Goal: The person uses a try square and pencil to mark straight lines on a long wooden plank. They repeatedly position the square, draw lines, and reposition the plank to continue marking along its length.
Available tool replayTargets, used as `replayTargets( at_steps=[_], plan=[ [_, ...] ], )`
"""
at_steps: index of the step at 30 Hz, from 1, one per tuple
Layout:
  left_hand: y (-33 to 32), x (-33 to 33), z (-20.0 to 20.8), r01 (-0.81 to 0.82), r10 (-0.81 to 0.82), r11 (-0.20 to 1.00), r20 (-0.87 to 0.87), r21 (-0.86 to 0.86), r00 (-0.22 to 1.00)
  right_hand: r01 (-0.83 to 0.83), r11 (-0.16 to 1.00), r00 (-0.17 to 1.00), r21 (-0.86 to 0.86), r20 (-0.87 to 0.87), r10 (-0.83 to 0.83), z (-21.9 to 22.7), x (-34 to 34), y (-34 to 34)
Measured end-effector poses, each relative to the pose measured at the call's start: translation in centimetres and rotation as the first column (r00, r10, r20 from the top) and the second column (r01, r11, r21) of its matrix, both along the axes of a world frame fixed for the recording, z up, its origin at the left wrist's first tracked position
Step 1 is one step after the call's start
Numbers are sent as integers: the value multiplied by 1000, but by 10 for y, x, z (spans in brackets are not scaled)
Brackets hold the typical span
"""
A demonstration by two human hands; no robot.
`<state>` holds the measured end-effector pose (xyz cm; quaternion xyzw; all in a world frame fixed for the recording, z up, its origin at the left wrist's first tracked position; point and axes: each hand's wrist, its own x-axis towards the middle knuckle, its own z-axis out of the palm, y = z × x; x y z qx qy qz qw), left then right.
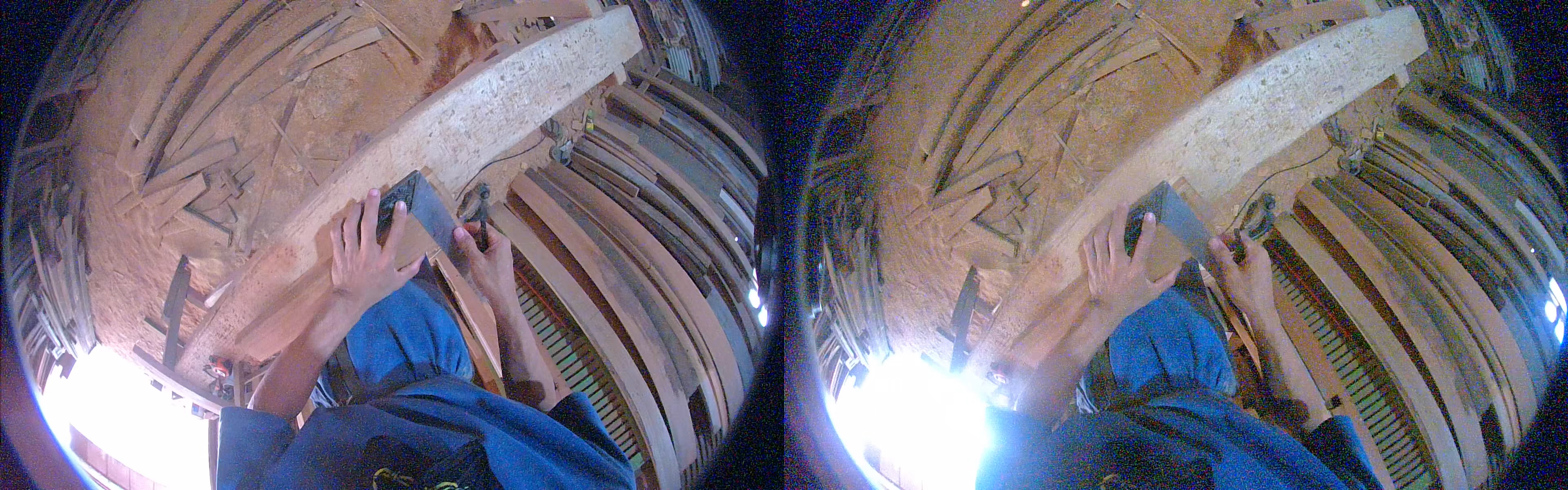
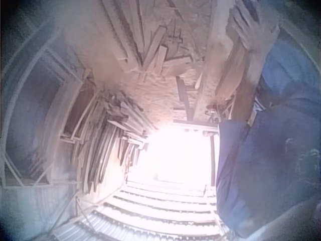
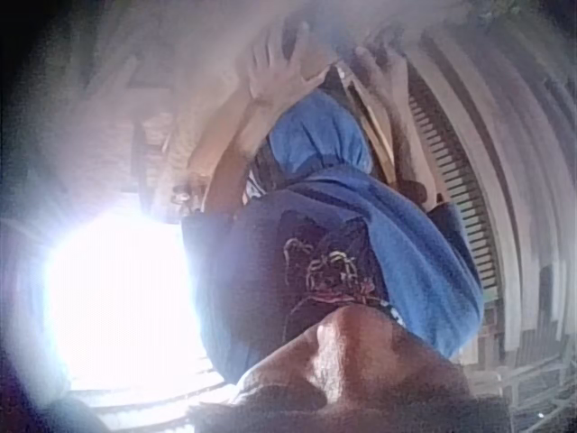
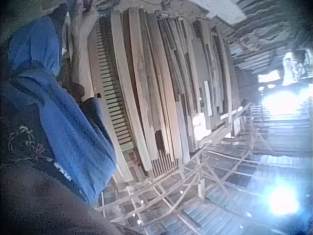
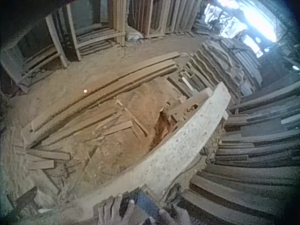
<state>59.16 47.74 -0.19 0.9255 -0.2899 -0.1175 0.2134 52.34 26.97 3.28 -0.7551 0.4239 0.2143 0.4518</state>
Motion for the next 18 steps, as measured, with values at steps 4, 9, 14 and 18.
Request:
replayTargets(
  at_steps=[4, 9, 14, 18],
  plan=[
    [1, 2, 0, 15, -15, 1000, 13, -8, 1000, 3, 1000, 1000, 22, -5, -2, 1, 3, -1],
    [2, 2, 1, 30, -29, 999, -15, 22, 999, -44, 999, 999, 9, 7, 44, -1, 3, -4],
    [1, 3, 1, 20, -20, 1000, 1, -15, 1000, -57, 998, 998, 5, 31, 57, -1, 4, -4],
    [0, 3, 2, 14, -14, 1000, -6, -6, 1000, -89, 996, 996, -2, 3, 89, 2, 6, -5]
  ],
)
